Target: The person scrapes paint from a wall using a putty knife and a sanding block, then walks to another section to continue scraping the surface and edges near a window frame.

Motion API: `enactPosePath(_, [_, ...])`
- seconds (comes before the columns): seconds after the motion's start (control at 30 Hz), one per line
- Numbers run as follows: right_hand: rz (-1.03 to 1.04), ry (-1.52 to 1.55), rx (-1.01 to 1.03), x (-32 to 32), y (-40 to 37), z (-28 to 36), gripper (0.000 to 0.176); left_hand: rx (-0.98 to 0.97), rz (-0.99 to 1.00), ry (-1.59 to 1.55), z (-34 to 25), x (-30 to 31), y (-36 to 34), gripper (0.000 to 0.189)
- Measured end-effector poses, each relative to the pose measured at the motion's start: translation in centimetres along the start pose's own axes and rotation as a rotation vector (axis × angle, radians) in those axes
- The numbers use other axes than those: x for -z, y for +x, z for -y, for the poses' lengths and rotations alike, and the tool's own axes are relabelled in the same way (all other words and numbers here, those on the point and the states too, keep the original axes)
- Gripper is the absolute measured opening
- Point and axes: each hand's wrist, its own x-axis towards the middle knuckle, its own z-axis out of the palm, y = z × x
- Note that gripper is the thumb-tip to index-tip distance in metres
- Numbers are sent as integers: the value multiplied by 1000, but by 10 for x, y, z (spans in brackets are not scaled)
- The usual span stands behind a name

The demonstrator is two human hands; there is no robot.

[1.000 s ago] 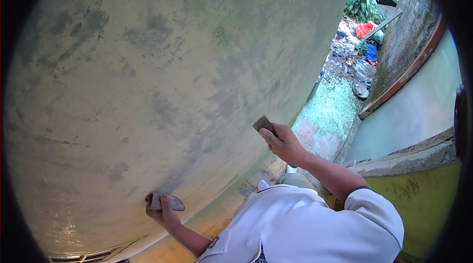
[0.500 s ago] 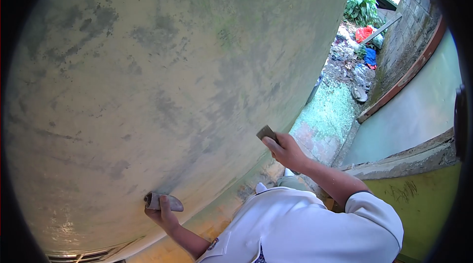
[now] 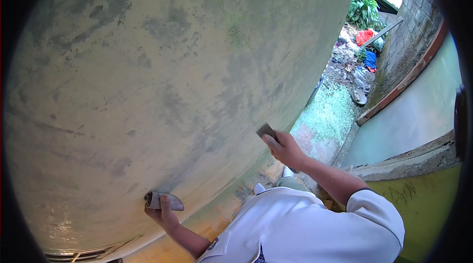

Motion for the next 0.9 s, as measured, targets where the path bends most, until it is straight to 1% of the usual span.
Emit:
enactPosePath(0.03, [-29,-56,68,-1,6,7,34,13,-8,-17,-3,-2,0,29])
enactPosePath(0.17, [-15,-21,128,-5,17,11,39,10,-14,-27,-1,-1,0,28])
enactPosePath(0.23, [0,25,73,-4,1,6,33,22,7,-17,-2,2,-1,28])
enactPosePath(0.27, [-7,28,76,-1,-4,-1,33,26,27,-18,-2,1,0,28])
enactPosePath(0.33, [-14,144,-103,6,-10,-11,34,23,24,-19,2,4,0,28])
enactPosePath(0.4, [-31,92,-77,10,1,-6,34,28,23,-12,4,2,-1,29])
enactPosePath(0.43, [-51,39,-56,13,8,2,33,27,-42,-21,4,-1,-2,29])
enactPosePath(0.47, [-61,76,8,12,20,19,34,28,-103,-30,4,-2,-3,30])
enactPosePath(0.57, [-50,121,25,13,15,24,34,36,-51,-14,3,0,-2,31])
enactPosePath(0.63, [-40,143,17,12,4,19,34,25,-60,0,5,1,-3,32])
enactPosePath(0.7, [-24,96,-79,13,-5,1,32,2,-64,2,5,-1,0,33])
enactPosePath(0.73, [3,157,-95,13,-7,-6,32,8,-37,6,3,0,1,33])
enactPosePath(0.77, [2,155,-95,14,-4,-10,32,17,-12,11,2,1,0,33])
enactPosePath(0.83, [-69,18,8,14,11,4,32,16,-40,8,9,3,-1,33])
enactPosePath(0.87, [-34,104,-32,15,24,10,33,14,-61,8,11,4,-2,32])
enactPosePath(0.9, [-43,101,-39,12,21,11,33,21,-52,5,8,3,-1,32])
